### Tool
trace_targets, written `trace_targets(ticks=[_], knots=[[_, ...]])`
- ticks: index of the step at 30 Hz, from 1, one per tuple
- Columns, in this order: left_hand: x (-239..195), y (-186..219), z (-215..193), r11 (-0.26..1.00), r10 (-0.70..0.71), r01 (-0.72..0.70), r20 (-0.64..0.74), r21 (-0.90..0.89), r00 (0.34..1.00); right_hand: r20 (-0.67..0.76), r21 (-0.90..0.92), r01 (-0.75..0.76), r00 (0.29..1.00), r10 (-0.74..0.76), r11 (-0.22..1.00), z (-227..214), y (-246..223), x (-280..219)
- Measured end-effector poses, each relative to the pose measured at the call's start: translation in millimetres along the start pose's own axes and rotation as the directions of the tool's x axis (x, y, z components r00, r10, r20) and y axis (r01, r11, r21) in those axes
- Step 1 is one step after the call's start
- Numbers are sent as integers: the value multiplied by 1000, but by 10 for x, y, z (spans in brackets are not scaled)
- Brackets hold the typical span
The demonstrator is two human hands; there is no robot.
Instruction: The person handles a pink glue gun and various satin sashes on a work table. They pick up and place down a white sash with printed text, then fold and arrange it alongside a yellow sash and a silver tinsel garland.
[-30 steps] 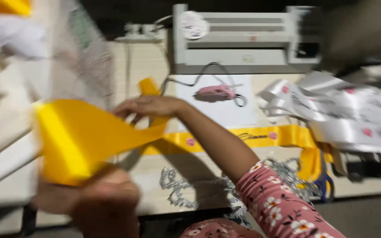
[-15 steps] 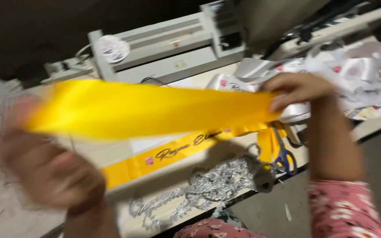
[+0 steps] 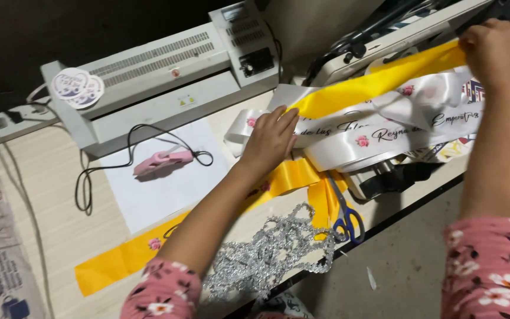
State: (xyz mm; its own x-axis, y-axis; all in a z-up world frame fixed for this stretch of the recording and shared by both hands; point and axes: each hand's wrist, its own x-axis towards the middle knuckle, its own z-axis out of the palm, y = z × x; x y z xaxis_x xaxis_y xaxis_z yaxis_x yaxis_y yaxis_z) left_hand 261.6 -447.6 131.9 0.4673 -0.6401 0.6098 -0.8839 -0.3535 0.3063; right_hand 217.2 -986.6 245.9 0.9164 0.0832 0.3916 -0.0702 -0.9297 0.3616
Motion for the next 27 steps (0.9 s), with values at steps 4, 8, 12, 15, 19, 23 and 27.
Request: trace_targets(ticks=[4, 8, 12, 15, 19, 23, 27], knots=[[192, -107, 586, 995, -78, 68, 119, 79, 990, -175, -157, -124, 980, 96, 980, 885, 465, -157], [322, 84, 829, 983, -180, 162, 254, 91, 950, -208, -39, -277, 942, 264, 960, 1089, 451, -179], [200, 416, 1028, 947, -266, 321, 513, -21, 816, 27, 144, -216, 976, 214, 966, 602, -232, -119], [126, 708, 991, 918, -269, 389, 599, -78, 754, 278, 366, -201, 955, 100, 909, 381, -675, -327], [113, 975, 1144, 904, -308, 426, 638, -35, 706, 583, 441, -183, 803, -125, 879, -535, -1629, -571], [26, 995, 1637, 894, -350, 448, 572, -34, 742, 636, 281, -29, 754, -164, 959, -492, -2015, -997], [-102, 937, 1997, 913, -368, 407, 365, -33, 855, 640, 234, -21, 756, -137, 972, -419, -2176, -1136]])
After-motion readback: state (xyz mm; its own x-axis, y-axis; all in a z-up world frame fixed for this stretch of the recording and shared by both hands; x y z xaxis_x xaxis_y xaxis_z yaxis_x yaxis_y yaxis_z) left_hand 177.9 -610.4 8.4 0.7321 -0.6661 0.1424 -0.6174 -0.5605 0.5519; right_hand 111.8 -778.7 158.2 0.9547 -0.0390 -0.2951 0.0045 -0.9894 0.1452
